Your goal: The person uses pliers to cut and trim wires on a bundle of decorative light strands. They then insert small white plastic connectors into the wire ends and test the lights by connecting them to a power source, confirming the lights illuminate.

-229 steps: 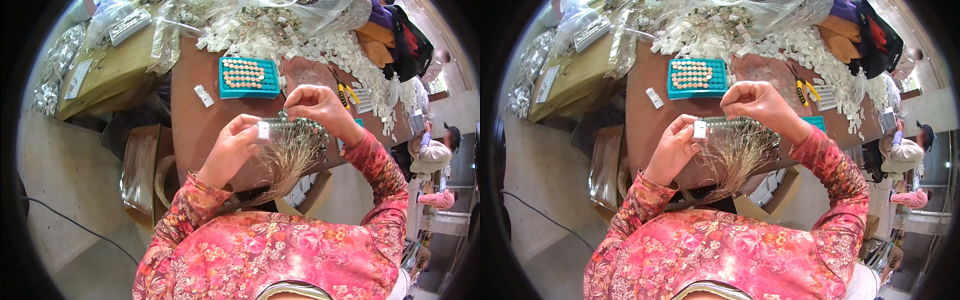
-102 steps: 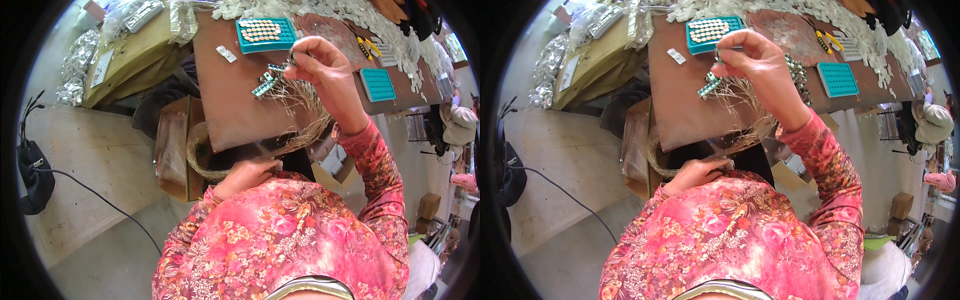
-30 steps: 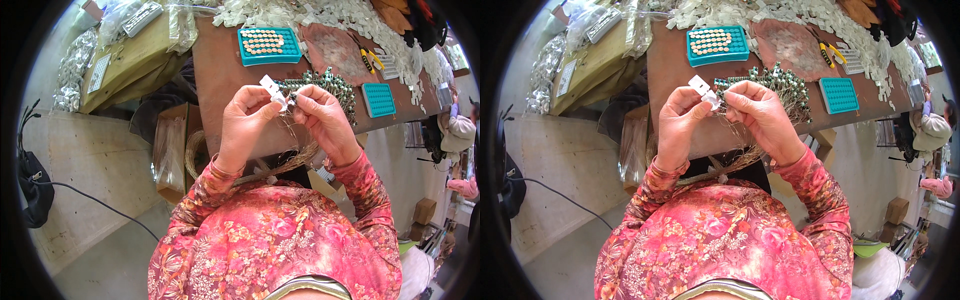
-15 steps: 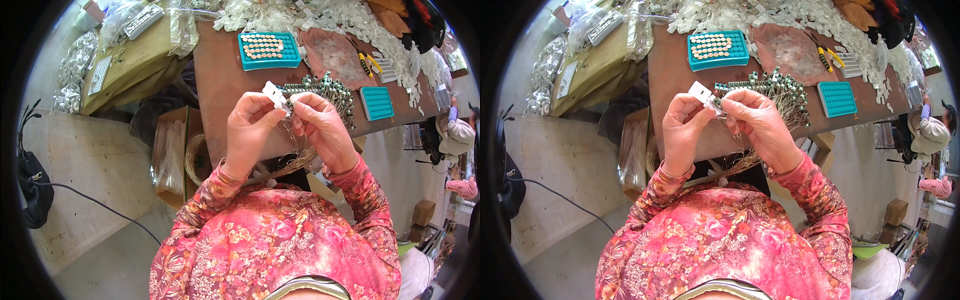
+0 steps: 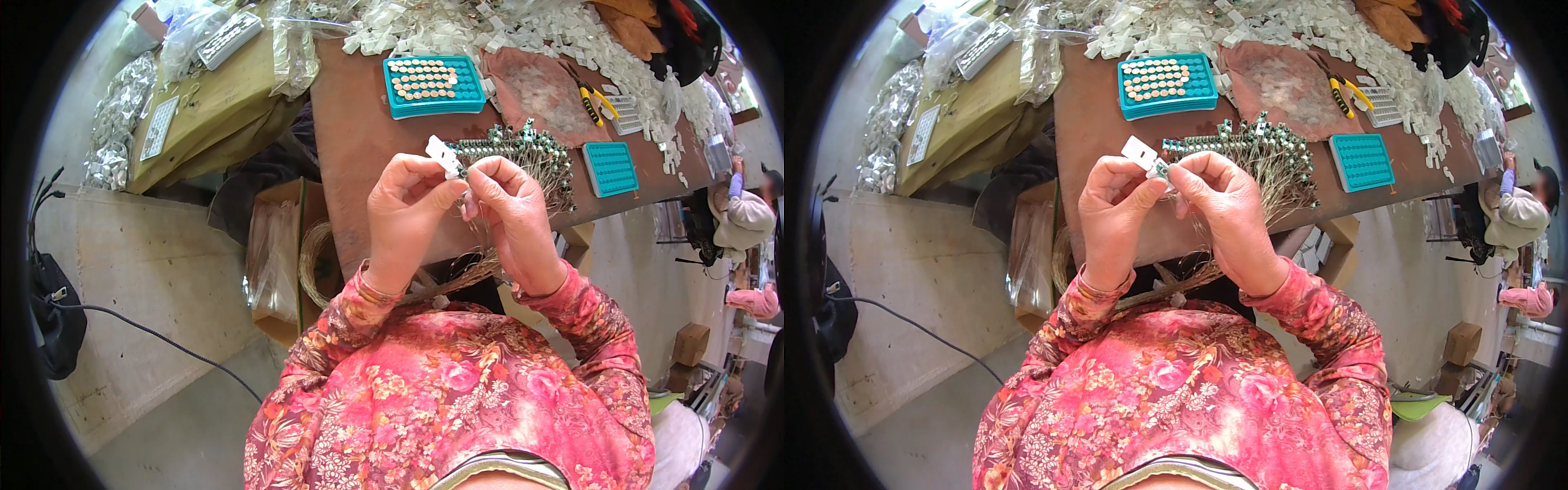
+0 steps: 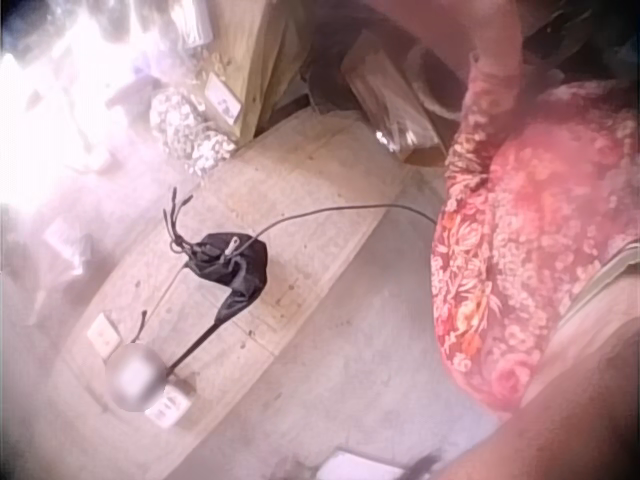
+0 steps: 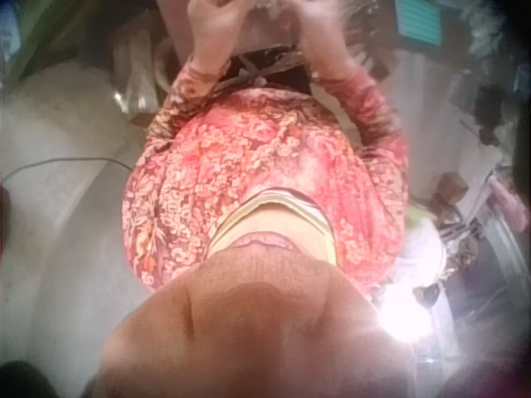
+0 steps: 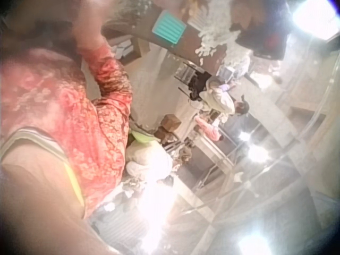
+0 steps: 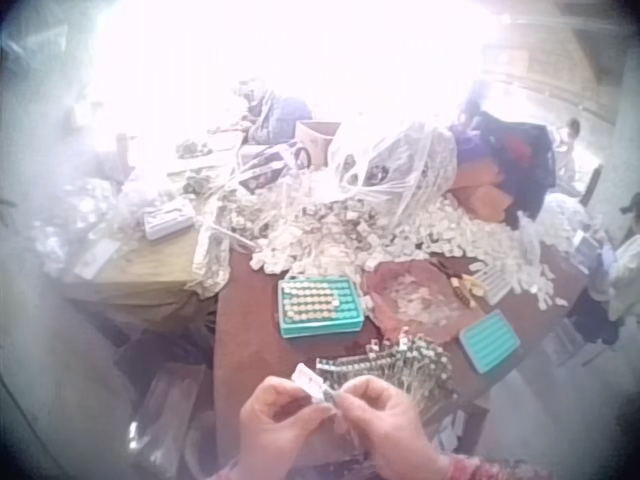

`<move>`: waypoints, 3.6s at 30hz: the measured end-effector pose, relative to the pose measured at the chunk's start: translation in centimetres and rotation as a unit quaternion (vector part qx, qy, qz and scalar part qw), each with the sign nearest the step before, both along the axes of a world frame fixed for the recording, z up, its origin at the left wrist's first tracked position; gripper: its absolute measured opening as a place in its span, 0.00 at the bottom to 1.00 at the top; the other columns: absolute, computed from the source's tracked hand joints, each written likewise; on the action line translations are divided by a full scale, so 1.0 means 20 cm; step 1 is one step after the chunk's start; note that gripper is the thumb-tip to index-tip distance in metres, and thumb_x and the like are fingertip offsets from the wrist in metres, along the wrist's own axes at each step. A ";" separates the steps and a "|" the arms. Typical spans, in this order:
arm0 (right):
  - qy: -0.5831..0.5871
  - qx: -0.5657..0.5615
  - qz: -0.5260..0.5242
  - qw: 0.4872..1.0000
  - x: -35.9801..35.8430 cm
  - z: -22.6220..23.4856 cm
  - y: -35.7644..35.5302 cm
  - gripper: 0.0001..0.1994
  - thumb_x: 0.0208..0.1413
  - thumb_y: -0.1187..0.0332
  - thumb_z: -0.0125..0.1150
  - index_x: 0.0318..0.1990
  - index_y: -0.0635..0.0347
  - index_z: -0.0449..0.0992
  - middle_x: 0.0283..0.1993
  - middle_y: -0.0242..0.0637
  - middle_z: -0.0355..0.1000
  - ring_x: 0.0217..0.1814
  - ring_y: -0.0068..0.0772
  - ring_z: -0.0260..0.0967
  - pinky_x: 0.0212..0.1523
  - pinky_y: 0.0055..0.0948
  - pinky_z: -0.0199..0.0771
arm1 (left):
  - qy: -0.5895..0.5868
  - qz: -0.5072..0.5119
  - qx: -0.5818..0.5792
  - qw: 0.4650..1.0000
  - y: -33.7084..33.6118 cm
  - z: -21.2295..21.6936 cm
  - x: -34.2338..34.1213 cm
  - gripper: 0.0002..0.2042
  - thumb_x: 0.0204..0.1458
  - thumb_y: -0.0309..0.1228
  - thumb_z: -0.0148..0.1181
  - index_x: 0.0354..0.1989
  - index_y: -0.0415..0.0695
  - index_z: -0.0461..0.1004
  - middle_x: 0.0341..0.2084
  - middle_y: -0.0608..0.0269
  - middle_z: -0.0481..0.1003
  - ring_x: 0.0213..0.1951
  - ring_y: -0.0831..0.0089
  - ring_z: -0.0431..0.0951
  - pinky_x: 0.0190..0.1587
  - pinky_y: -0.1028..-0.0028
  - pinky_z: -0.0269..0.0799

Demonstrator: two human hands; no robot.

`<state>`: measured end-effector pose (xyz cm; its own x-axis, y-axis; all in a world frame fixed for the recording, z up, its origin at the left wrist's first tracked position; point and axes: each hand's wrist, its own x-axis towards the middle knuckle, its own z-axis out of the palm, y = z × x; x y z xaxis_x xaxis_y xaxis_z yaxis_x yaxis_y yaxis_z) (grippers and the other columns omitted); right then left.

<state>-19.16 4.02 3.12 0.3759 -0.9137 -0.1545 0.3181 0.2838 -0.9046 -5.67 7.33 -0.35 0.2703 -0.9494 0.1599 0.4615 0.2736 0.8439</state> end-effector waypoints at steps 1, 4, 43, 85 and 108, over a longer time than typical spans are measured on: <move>0.002 0.003 0.000 1.000 0.00 0.00 0.00 0.06 0.59 0.70 0.62 0.36 0.62 0.74 0.29 0.24 0.70 0.29 0.11 0.64 0.31 0.14 0.63 | 0.004 -0.009 0.012 1.000 0.00 0.00 0.00 0.11 0.50 0.17 0.65 0.39 0.40 0.70 0.34 0.67 0.76 0.37 0.81 0.77 0.42 0.81 0.74; 0.071 -0.062 0.016 0.995 -0.02 0.02 -0.04 0.06 0.58 0.70 0.63 0.35 0.63 0.75 0.29 0.26 0.72 0.30 0.12 0.66 0.33 0.15 0.65 | 0.017 -0.042 0.031 0.999 -0.01 0.00 0.04 0.11 0.50 0.17 0.65 0.38 0.39 0.70 0.34 0.66 0.76 0.37 0.80 0.77 0.41 0.80 0.74; 0.175 -0.065 0.113 0.976 -0.04 0.01 -0.03 0.08 0.60 0.69 0.62 0.39 0.66 0.77 0.28 0.26 0.72 0.23 0.12 0.66 0.23 0.14 0.64 | -0.259 0.132 -0.001 0.957 0.00 0.01 0.08 0.09 0.45 0.20 0.69 0.31 0.36 0.74 0.26 0.59 0.79 0.31 0.78 0.80 0.34 0.78 0.76; 0.292 -0.287 0.065 0.910 -0.07 0.08 -0.13 0.10 0.55 0.70 0.66 0.42 0.64 0.79 0.33 0.34 0.79 0.32 0.15 0.72 0.33 0.20 0.73 | 0.151 -0.112 0.147 0.971 -0.02 0.00 0.15 0.07 0.63 0.34 0.54 0.42 0.43 0.69 0.40 0.58 0.78 0.41 0.77 0.75 0.37 0.79 0.68; 0.471 -0.496 0.076 0.726 0.10 -0.18 -1.11 0.05 0.47 0.72 0.64 0.32 0.60 0.80 0.31 0.43 0.76 0.34 0.43 0.76 0.38 0.36 0.75 | 0.282 -0.082 0.039 0.955 -0.22 -0.22 0.07 0.06 0.63 0.26 0.52 0.46 0.42 0.65 0.38 0.57 0.75 0.41 0.70 0.75 0.42 0.75 0.72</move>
